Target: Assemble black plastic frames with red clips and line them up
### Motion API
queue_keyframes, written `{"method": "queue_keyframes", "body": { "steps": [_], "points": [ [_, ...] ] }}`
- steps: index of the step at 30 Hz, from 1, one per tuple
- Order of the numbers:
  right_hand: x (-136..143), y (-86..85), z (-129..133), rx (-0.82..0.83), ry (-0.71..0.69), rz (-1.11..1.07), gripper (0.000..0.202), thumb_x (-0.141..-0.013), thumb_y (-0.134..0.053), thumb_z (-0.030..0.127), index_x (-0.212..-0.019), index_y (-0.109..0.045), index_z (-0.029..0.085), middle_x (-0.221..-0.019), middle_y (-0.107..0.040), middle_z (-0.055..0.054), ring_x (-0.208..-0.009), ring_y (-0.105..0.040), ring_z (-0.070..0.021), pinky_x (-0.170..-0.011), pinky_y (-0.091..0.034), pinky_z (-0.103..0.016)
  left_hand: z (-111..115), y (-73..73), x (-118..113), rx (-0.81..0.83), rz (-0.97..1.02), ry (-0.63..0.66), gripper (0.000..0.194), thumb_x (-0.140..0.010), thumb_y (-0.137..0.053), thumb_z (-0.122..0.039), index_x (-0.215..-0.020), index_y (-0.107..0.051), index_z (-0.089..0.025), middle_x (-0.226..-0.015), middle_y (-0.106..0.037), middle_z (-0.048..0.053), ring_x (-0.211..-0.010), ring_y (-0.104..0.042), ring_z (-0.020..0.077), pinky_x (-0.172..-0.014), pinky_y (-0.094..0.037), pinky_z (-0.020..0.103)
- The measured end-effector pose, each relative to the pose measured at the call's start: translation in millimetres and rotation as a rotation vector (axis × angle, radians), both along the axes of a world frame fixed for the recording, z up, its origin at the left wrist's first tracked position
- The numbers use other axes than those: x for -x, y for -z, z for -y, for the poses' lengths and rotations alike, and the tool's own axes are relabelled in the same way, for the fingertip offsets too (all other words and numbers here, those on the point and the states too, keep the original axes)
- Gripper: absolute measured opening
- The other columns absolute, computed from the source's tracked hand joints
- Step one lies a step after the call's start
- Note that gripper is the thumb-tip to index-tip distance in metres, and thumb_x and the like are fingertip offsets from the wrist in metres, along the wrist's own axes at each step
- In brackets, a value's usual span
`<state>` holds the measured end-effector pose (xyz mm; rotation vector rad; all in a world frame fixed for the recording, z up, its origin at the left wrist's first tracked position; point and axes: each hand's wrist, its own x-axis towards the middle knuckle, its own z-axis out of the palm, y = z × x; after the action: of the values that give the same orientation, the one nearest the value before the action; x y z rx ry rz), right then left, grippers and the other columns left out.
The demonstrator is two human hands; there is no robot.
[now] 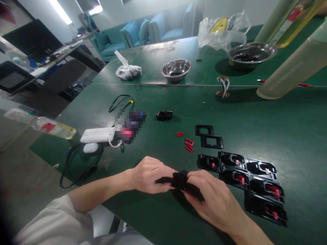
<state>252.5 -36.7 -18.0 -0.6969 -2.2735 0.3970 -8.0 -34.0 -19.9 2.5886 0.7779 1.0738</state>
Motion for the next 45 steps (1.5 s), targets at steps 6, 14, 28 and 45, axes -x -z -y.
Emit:
{"method": "queue_keyframes", "body": {
  "steps": [6, 14, 28, 45],
  "points": [
    [-0.1, -1.8, 1.1, -0.019, -0.015, 0.039, 0.008, -0.104, -0.06, 0.019, -0.112, -0.06, 0.018, -0.1, -0.076, -0.01, -0.087, -0.076, -0.0202, -0.072, -0.06, -0.027, -0.1, 3.3, 2.0, -0.007, -0.12, -0.016, 0.036, -0.105, -0.058, -0.048, -0.103, -0.075, -0.016, -0.088, -0.083, 0.004, -0.063, -0.073, 0.0118, -0.061, -0.055, 0.023],
    [1.0, -1.0, -0.8, -0.027, -0.021, 0.055, 0.009, -0.106, -0.058, 0.022, -0.114, -0.059, 0.019, -0.1, -0.076, -0.009, -0.088, -0.076, -0.0201, -0.073, -0.062, -0.027, 0.0, 7.5, 4.2, -0.05, -0.164, 0.004, 0.036, -0.109, -0.055, -0.045, -0.104, -0.073, -0.015, -0.081, -0.08, 0.002, -0.061, -0.071, 0.0112, -0.057, -0.049, 0.025],
    [0.2, -1.7, -1.1, 0.018, -0.02, 0.02, 0.009, -0.103, -0.061, 0.021, -0.112, -0.062, 0.022, -0.098, -0.077, -0.007, -0.085, -0.077, -0.0218, -0.071, -0.063, -0.03, 0.1, 7.4, 7.1, -0.035, -0.265, 0.029, 0.033, -0.111, -0.052, -0.041, -0.107, -0.072, -0.017, -0.084, -0.079, 0.002, -0.065, -0.073, 0.01, -0.061, -0.051, 0.024],
    [-2.8, -0.5, 0.2, 0.026, -0.027, 0.033, 0.013, -0.103, -0.061, 0.018, -0.115, -0.063, 0.021, -0.102, -0.078, -0.007, -0.088, -0.078, -0.0209, -0.074, -0.062, -0.028, 0.9, 9.7, 6.2, -0.029, -0.252, 0.006, 0.036, -0.11, -0.051, -0.044, -0.105, -0.074, -0.017, -0.083, -0.077, 0.002, -0.064, -0.069, 0.0101, -0.062, -0.051, 0.024]
  ]
}}
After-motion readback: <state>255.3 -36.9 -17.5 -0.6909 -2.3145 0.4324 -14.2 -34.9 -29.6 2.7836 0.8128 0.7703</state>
